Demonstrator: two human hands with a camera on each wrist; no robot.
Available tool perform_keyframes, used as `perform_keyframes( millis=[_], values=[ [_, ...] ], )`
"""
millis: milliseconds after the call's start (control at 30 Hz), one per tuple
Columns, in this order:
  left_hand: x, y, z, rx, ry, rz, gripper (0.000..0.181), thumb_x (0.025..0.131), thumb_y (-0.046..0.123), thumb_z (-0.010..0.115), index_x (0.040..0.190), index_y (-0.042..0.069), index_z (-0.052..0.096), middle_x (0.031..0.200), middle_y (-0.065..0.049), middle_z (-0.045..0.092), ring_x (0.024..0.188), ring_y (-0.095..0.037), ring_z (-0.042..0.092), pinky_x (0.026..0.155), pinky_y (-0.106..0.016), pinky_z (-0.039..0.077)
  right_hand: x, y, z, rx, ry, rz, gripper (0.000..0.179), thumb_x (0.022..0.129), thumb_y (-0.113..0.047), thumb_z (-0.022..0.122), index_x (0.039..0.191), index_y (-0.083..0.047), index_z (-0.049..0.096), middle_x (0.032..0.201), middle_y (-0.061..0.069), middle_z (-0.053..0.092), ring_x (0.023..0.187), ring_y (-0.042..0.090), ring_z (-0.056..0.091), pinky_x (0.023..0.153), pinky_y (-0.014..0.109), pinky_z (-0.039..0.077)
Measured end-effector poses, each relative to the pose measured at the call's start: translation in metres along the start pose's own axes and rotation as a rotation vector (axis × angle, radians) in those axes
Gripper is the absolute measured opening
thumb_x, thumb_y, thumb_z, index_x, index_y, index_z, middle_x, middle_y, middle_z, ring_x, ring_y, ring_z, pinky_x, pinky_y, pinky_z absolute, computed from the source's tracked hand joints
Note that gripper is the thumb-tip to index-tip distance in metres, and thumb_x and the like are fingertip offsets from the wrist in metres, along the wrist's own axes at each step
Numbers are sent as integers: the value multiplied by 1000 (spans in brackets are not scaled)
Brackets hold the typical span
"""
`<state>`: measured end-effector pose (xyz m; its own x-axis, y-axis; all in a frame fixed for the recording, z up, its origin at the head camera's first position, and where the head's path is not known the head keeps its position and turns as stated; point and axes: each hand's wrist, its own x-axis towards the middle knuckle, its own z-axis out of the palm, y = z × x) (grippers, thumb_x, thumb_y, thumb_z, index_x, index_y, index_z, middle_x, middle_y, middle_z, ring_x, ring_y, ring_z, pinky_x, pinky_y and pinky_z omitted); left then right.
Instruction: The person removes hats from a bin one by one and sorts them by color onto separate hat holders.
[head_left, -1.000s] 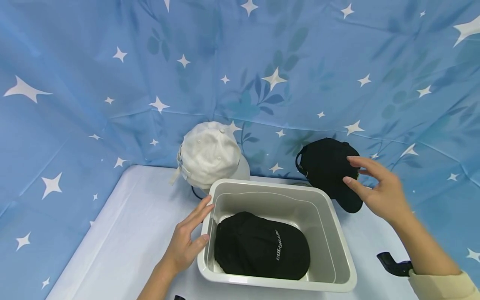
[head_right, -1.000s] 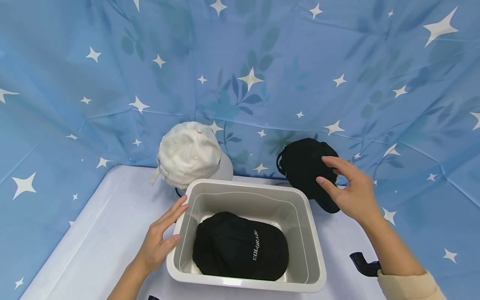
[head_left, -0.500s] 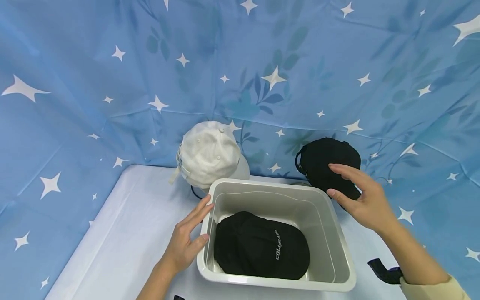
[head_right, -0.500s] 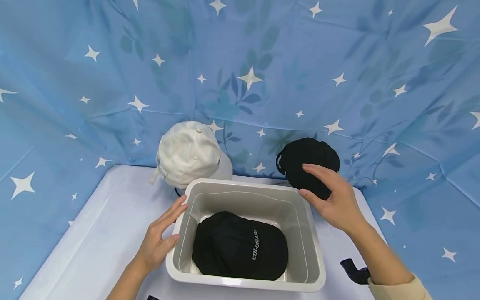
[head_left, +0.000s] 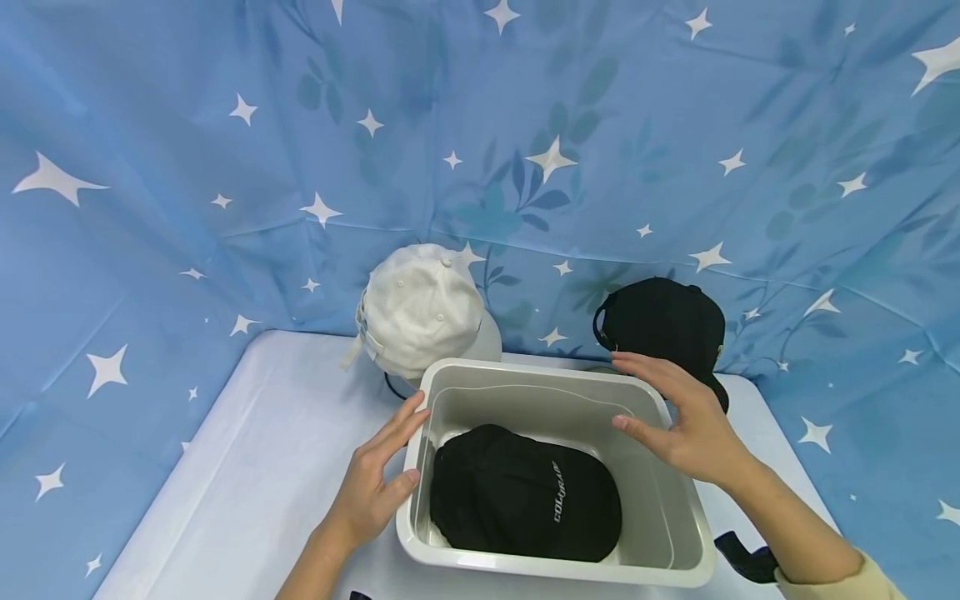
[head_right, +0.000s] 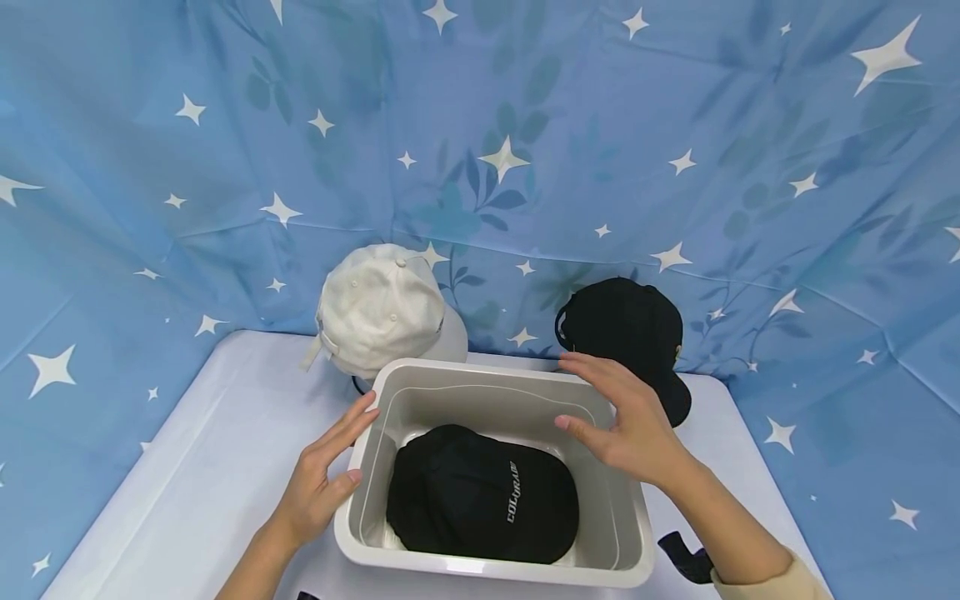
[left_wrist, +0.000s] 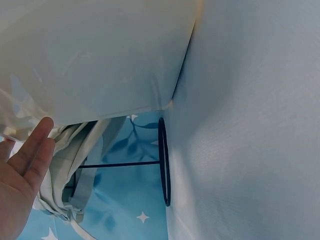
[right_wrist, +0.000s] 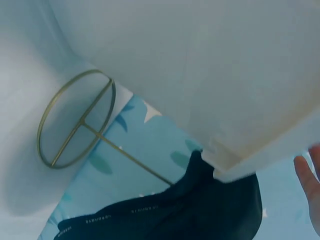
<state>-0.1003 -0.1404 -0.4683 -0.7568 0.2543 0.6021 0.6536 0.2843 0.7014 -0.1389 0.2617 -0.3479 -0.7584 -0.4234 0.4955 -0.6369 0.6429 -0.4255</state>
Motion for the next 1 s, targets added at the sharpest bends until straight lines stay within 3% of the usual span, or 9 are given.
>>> perform_keyframes(
  millis=[267,433,600,800,1000],
  values=[
    [0,0,0,-3,-1,-6,70,81,0,54,151,2,55,164,-14,42,149,-29,43,112,-24,43,-2,-4,16,-13,-73,-37,80,73,-15,92,148,-18,61,149,2,60,138,13,51,111,18,34],
    [0,0,0,-5,-2,-5,70,81,0,54,151,2,54,164,-14,42,149,-29,43,112,-25,42,-3,-6,24,-21,-130,-50,81,76,-21,91,150,-18,58,153,-1,57,140,19,51,111,42,42],
    [0,0,0,-4,0,-7,70,81,0,54,151,2,55,164,-14,42,149,-29,43,112,-25,42,-3,-8,34,-7,-165,-77,79,78,-25,90,150,-19,59,152,1,58,138,27,53,106,57,42],
    [0,0,1,-5,0,-5,70,80,0,54,150,1,54,164,-15,42,149,-30,43,114,-24,41,-2,-11,43,0,-193,-132,82,76,-25,90,150,-21,57,150,4,59,135,30,56,104,58,43],
    [0,0,1,-10,0,-7,70,80,0,53,150,1,54,164,-14,42,149,-29,42,114,-25,41,-1,-18,49,-5,-253,-111,82,77,-29,90,151,-20,56,151,4,59,136,33,54,107,63,42]
  ],
)
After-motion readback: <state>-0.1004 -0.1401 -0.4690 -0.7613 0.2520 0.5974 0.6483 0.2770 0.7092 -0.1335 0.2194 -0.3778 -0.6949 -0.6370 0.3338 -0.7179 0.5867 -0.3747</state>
